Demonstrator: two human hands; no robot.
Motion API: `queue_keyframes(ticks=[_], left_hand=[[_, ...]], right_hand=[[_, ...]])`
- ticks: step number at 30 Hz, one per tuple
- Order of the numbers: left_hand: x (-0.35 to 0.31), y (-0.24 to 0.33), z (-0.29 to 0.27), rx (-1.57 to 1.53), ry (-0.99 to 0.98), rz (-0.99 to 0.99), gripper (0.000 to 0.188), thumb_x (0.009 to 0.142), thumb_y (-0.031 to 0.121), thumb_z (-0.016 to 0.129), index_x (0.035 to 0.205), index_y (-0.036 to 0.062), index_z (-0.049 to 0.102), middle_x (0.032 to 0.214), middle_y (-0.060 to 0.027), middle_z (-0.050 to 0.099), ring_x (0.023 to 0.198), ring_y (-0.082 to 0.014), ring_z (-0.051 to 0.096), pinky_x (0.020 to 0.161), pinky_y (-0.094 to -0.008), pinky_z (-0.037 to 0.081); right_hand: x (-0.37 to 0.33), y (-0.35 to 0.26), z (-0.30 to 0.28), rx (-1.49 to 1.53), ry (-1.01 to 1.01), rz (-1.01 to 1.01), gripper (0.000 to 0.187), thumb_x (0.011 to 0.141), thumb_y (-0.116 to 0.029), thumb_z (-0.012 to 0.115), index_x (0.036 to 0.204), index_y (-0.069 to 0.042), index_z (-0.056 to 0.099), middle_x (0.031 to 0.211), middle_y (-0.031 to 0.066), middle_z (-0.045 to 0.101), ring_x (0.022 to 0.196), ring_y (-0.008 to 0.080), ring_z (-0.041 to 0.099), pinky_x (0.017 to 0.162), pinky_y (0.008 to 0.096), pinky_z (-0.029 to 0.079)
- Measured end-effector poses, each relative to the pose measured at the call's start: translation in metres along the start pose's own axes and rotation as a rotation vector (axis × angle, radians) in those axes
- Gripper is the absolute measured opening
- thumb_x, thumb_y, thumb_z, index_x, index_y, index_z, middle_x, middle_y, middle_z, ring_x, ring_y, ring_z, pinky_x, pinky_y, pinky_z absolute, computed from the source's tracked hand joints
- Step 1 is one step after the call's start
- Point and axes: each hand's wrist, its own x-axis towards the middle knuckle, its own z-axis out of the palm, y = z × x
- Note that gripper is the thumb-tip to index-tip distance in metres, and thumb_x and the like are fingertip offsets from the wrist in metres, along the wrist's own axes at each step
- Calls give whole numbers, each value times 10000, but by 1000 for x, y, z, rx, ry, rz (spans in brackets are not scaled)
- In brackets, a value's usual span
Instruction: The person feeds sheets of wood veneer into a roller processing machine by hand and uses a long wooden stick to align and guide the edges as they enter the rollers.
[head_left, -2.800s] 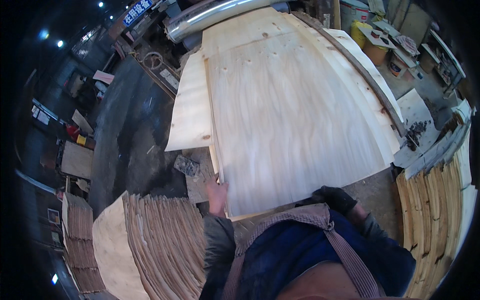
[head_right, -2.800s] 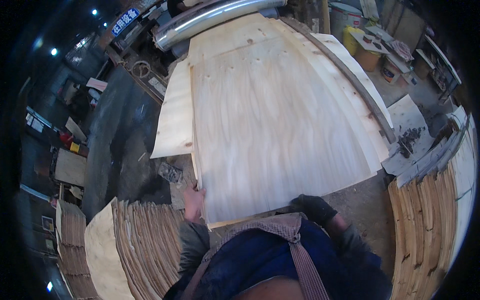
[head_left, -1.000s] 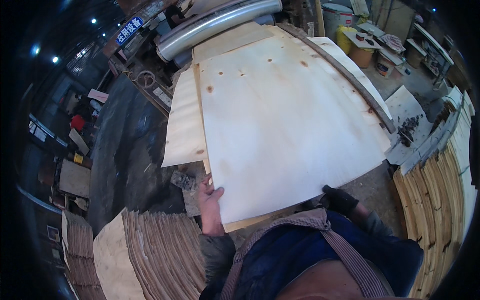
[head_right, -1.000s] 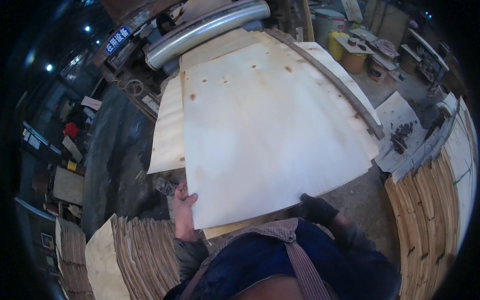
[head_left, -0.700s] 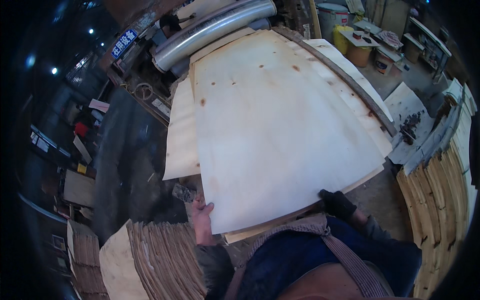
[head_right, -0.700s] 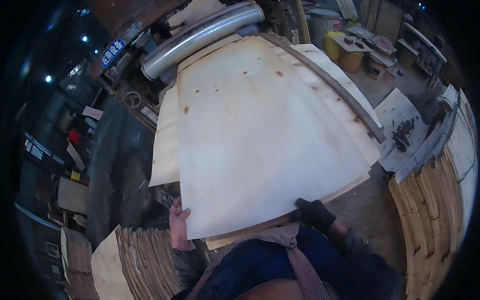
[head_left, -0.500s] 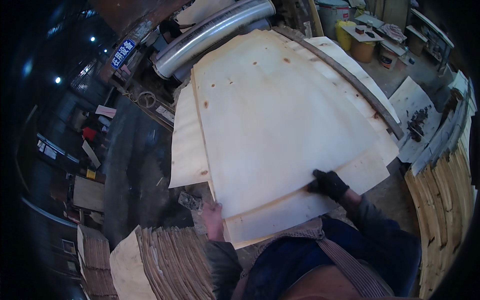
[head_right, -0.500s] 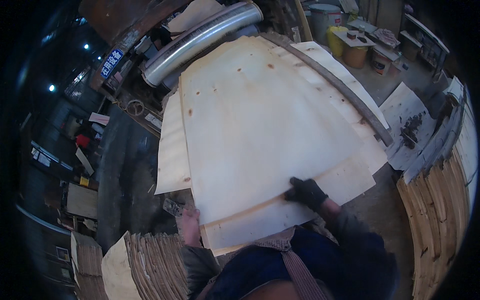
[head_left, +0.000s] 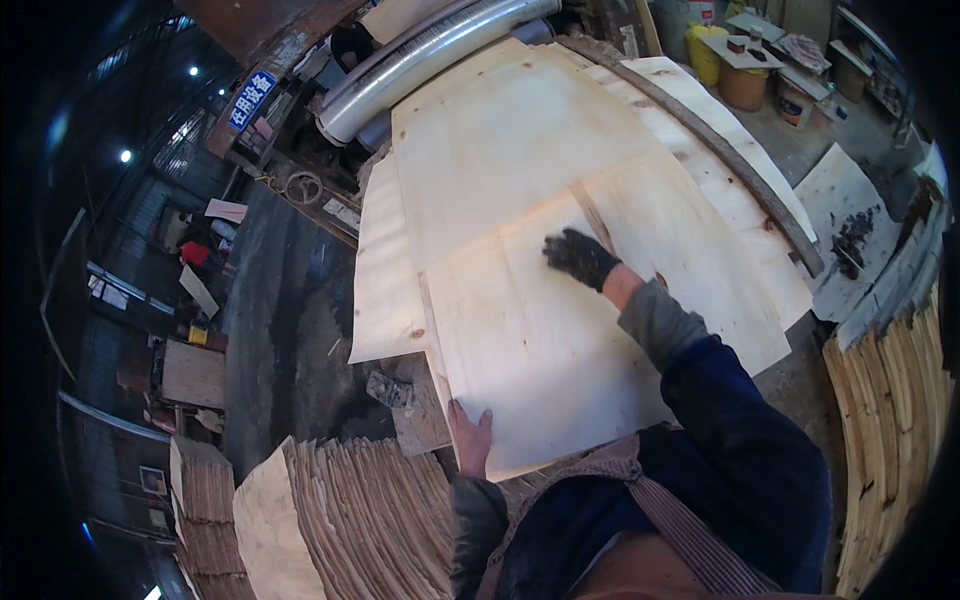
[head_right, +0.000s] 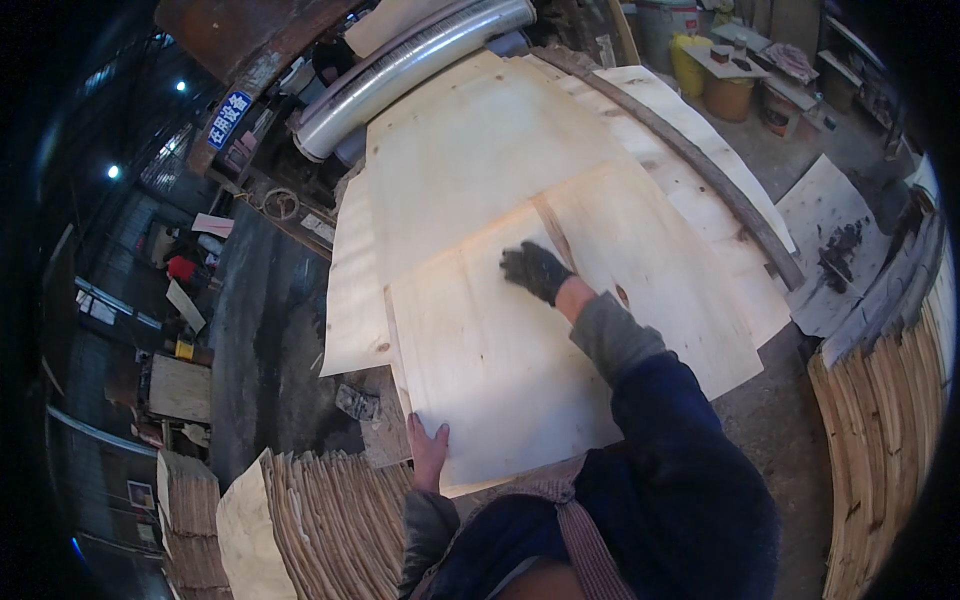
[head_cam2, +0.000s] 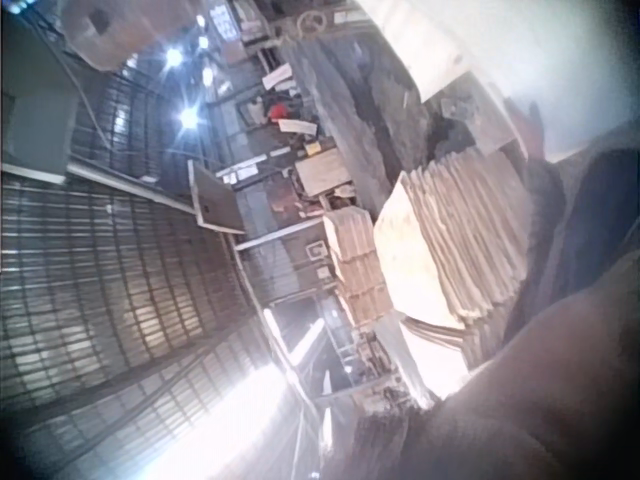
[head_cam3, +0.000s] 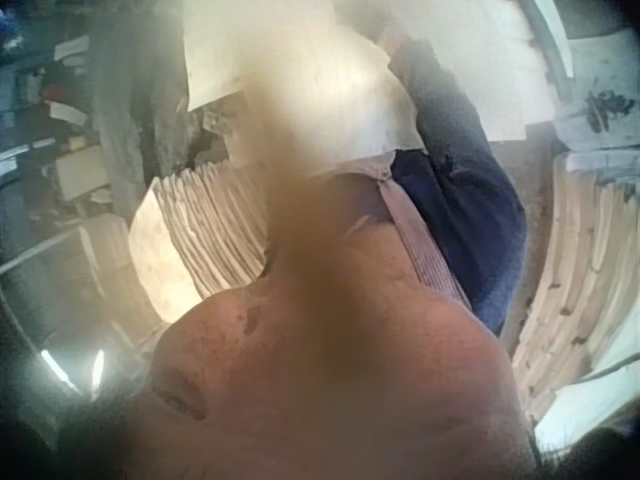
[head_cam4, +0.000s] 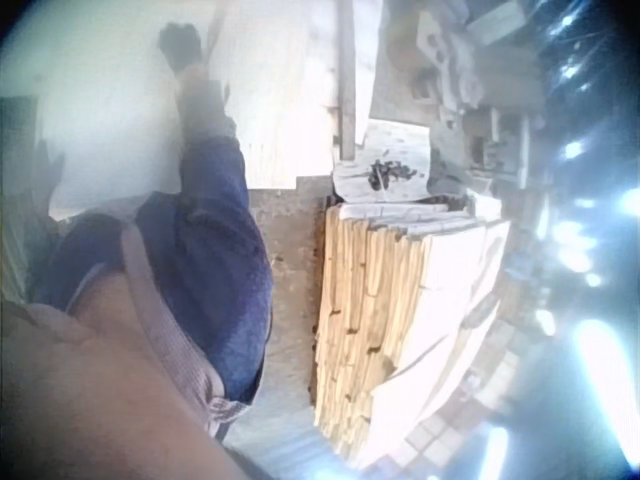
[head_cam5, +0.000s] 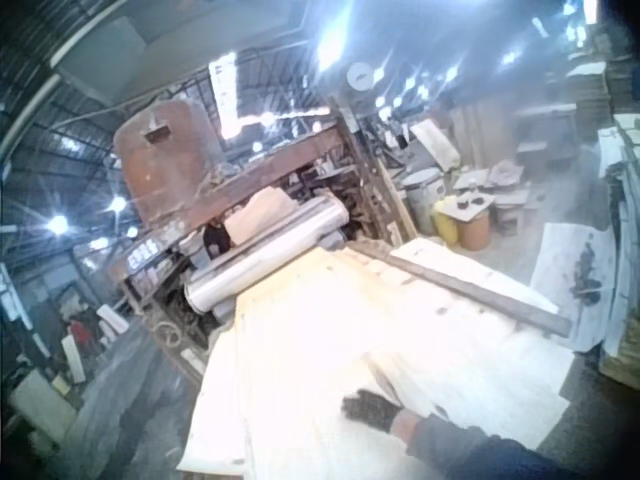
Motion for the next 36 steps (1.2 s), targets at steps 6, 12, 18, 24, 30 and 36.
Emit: queue_keyframes(ticks=[6, 12, 18, 24, 30, 36], left_hand=[[11, -17, -4, -133, 92, 8, 623, 718, 95, 674, 1259, -73, 413, 1312, -217, 397, 1144, -317, 461, 948, -351, 397], [12, 29, -57, -846, -107, -172, 498, 727, -94, 549, 1217, -65, 459, 1129, -137, 572, 1027, -212, 547, 882, -289, 415], [25, 28, -79, -990, -63, -64, 485, 730, -159, 474, 1203, -49, 468, 1153, -130, 559, 1049, -188, 537, 902, -296, 413], [26, 56, -118, -1165, -107, -73, 452, 726, -167, 463, 1154, -41, 534, 1067, -118, 606, 958, -173, 580, 842, -265, 448], [25, 13, -78, -701, -152, -131, 456, 753, -115, 516, 1202, -34, 518, 1016, -57, 601, 903, -129, 557, 812, -239, 432], [31, 19, -55, -955, -114, -250, 437, 779, -46, 564, 1211, -43, 497, 996, -59, 598, 877, -138, 557, 778, -244, 448]], right_hand=[[-173, 62, -13, -198, -112, 240, 355, 866, -153, 575, 1180, -20, 478, 1137, 212, 551, 1071, 381, 536, 909, 510, 443], [-306, 78, -8, -211, 153, 375, 323, 896, -145, 513, 1130, 77, 500, 1046, 232, 594, 995, 352, 578, 878, 448, 472], [-344, 77, -20, -119, 319, 228, 287, 898, -232, 522, 997, 32, 574, 910, 177, 635, 836, 305, 619, 734, 385, 509], [-354, 83, -47, -781, 382, 6, 293, 895, -241, 532, 902, 40, 614, 762, 147, 645, 693, 277, 633, 655, 350, 521], [-351, 56, 28, -1291, 301, -340, 281, 875, -231, 567, 754, 18, 613, 661, 108, 621, 639, 236, 624, 674, 325, 522], [-278, 22, -13, -1246, 264, -362, 109, 799, -149, 619, 838, -55, 581, 772, 84, 635, 772, 191, 631, 679, 322, 513]])
